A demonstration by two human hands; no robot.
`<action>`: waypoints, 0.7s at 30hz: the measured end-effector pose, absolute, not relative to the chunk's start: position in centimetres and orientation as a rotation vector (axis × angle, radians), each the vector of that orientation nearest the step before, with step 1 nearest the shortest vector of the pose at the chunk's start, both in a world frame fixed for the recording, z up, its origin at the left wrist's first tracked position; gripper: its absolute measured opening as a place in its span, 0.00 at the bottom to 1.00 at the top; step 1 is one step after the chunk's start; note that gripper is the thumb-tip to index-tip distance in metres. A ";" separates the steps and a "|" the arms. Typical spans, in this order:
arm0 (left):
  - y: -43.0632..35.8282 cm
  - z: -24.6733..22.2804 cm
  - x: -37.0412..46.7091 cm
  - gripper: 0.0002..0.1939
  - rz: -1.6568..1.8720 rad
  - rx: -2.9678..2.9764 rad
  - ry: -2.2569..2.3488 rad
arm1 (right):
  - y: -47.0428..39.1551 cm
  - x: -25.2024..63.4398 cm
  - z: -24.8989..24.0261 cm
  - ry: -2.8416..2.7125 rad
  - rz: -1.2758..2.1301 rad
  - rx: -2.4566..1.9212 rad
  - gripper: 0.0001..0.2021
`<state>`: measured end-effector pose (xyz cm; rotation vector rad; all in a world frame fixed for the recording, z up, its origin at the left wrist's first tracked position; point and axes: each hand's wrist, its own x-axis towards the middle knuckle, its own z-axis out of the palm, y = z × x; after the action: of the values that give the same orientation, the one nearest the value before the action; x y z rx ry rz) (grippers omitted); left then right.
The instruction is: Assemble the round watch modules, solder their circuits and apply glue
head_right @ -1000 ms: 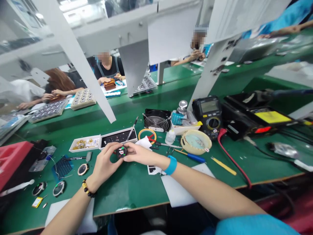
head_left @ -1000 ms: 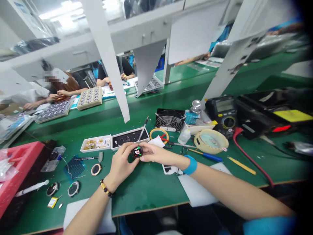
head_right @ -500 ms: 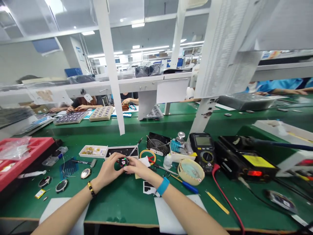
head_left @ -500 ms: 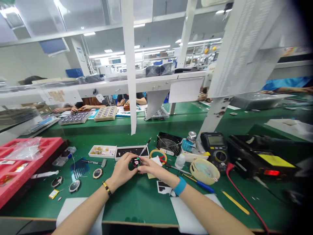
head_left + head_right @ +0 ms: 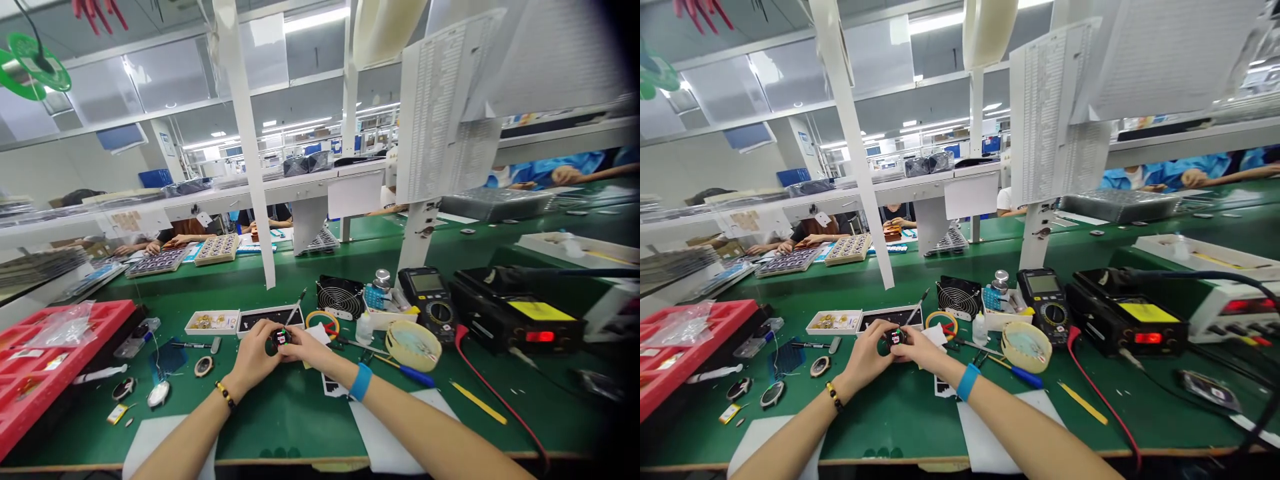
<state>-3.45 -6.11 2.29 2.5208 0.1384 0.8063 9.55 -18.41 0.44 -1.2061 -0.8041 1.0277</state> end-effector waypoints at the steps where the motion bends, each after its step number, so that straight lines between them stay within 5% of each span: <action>1: -6.2 2.3 -3.4 0.26 0.810 2.519 0.135 | -18.3 9.5 0.3 -0.807 1.011 -1.210 0.28; 21: -5.8 2.4 -3.3 0.27 0.758 2.510 0.117 | -18.2 8.7 -0.1 -0.821 0.956 -1.236 0.24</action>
<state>-3.28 -5.81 2.40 2.5104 0.1174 0.7576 8.69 -18.22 -0.08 -1.2363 -0.8209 0.9564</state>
